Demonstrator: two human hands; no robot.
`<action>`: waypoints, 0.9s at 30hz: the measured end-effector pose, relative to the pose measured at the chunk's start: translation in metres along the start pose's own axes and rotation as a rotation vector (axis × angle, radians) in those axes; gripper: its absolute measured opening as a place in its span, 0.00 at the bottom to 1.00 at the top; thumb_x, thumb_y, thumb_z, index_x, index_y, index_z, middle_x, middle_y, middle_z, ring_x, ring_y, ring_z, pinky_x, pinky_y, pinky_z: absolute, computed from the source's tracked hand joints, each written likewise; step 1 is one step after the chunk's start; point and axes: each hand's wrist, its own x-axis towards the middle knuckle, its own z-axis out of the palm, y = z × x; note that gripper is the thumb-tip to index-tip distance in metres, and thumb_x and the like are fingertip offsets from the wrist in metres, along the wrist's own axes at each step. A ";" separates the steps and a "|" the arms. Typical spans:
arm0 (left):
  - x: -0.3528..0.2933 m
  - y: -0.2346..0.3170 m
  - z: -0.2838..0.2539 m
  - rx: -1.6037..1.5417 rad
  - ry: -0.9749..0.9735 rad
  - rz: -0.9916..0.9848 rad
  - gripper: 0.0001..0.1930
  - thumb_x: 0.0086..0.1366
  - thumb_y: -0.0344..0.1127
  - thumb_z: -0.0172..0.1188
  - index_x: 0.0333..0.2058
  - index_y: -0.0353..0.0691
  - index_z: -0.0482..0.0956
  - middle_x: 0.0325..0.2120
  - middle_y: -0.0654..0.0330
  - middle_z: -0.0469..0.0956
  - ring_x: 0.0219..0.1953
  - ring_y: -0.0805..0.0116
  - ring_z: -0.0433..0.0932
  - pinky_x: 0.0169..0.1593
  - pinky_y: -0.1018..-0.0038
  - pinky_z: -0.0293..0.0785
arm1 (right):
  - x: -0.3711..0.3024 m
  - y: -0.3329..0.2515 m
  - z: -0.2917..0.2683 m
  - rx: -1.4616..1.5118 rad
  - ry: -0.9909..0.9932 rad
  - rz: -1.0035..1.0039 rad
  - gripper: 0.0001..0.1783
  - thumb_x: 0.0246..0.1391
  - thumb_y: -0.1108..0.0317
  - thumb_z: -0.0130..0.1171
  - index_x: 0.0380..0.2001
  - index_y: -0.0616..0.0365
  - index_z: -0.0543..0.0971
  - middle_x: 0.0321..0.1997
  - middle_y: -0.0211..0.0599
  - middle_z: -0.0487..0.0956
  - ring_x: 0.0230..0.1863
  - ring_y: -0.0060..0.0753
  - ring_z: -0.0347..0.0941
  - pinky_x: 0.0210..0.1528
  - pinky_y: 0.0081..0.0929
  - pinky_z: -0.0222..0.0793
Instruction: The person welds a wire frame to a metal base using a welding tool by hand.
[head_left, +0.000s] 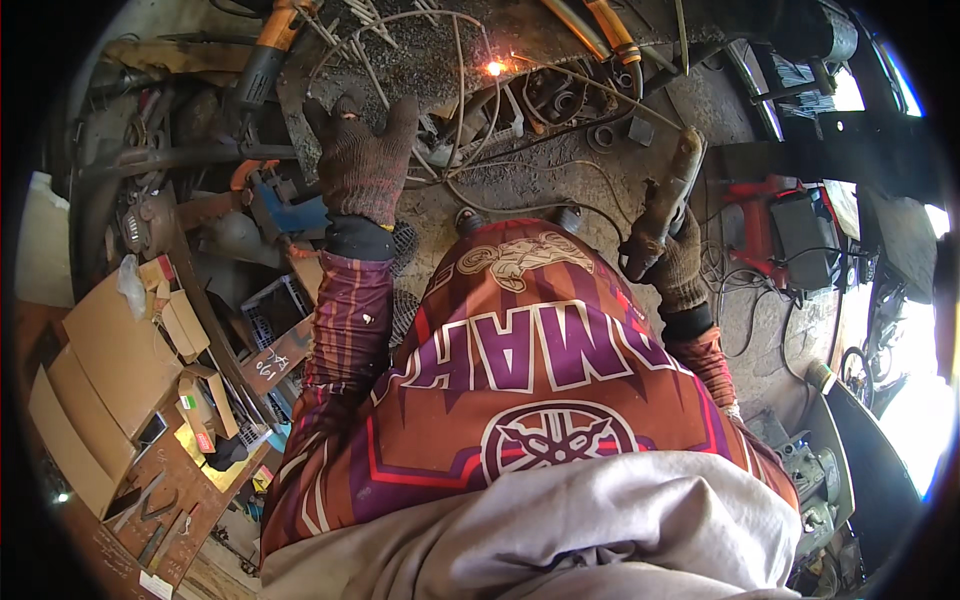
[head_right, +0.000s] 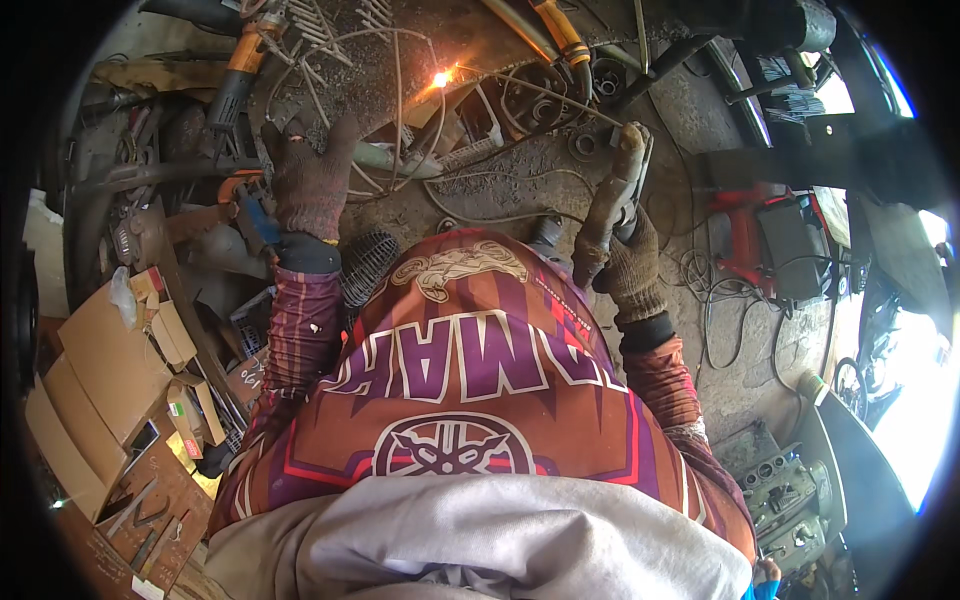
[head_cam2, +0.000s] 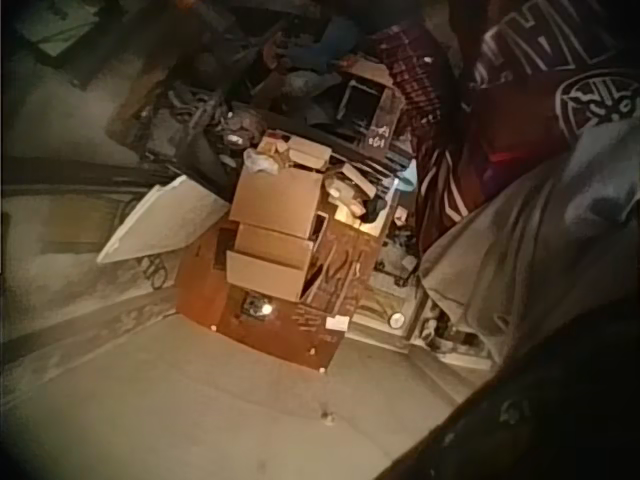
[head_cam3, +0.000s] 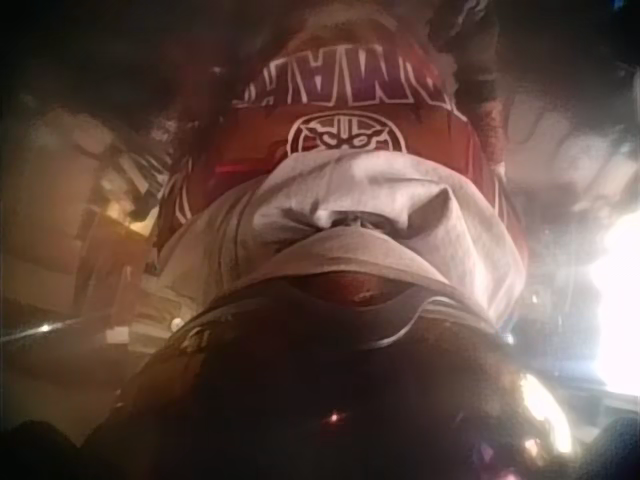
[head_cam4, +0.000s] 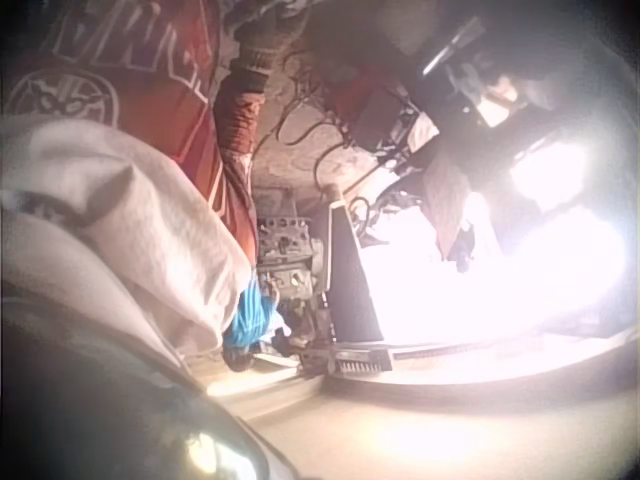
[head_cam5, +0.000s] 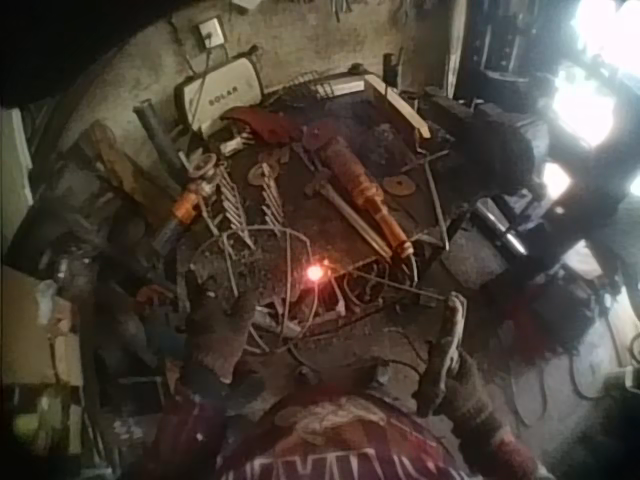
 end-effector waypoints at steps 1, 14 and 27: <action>0.000 0.000 0.000 -0.006 -0.007 -0.007 0.40 0.55 0.70 0.58 0.57 0.46 0.70 0.64 0.35 0.56 0.58 0.39 0.69 0.49 0.53 0.77 | 0.000 0.000 0.001 0.006 0.002 -0.005 0.30 0.45 0.73 0.67 0.54 0.62 0.72 0.36 0.28 0.78 0.33 0.22 0.75 0.37 0.24 0.74; 0.002 0.000 -0.006 0.012 -0.063 -0.023 0.43 0.53 0.72 0.58 0.58 0.44 0.68 0.62 0.36 0.57 0.51 0.39 0.76 0.48 0.54 0.77 | 0.000 0.003 0.002 -0.025 0.007 -0.047 0.31 0.47 0.73 0.66 0.56 0.61 0.71 0.37 0.28 0.78 0.34 0.22 0.76 0.36 0.24 0.75; 0.013 -0.017 -0.036 -0.197 0.091 0.115 0.28 0.62 0.59 0.57 0.50 0.42 0.73 0.47 0.51 0.76 0.50 0.52 0.75 0.54 0.61 0.69 | -0.003 -0.010 0.009 0.109 0.028 -0.028 0.19 0.50 0.71 0.66 0.43 0.59 0.72 0.31 0.35 0.79 0.29 0.30 0.78 0.30 0.31 0.79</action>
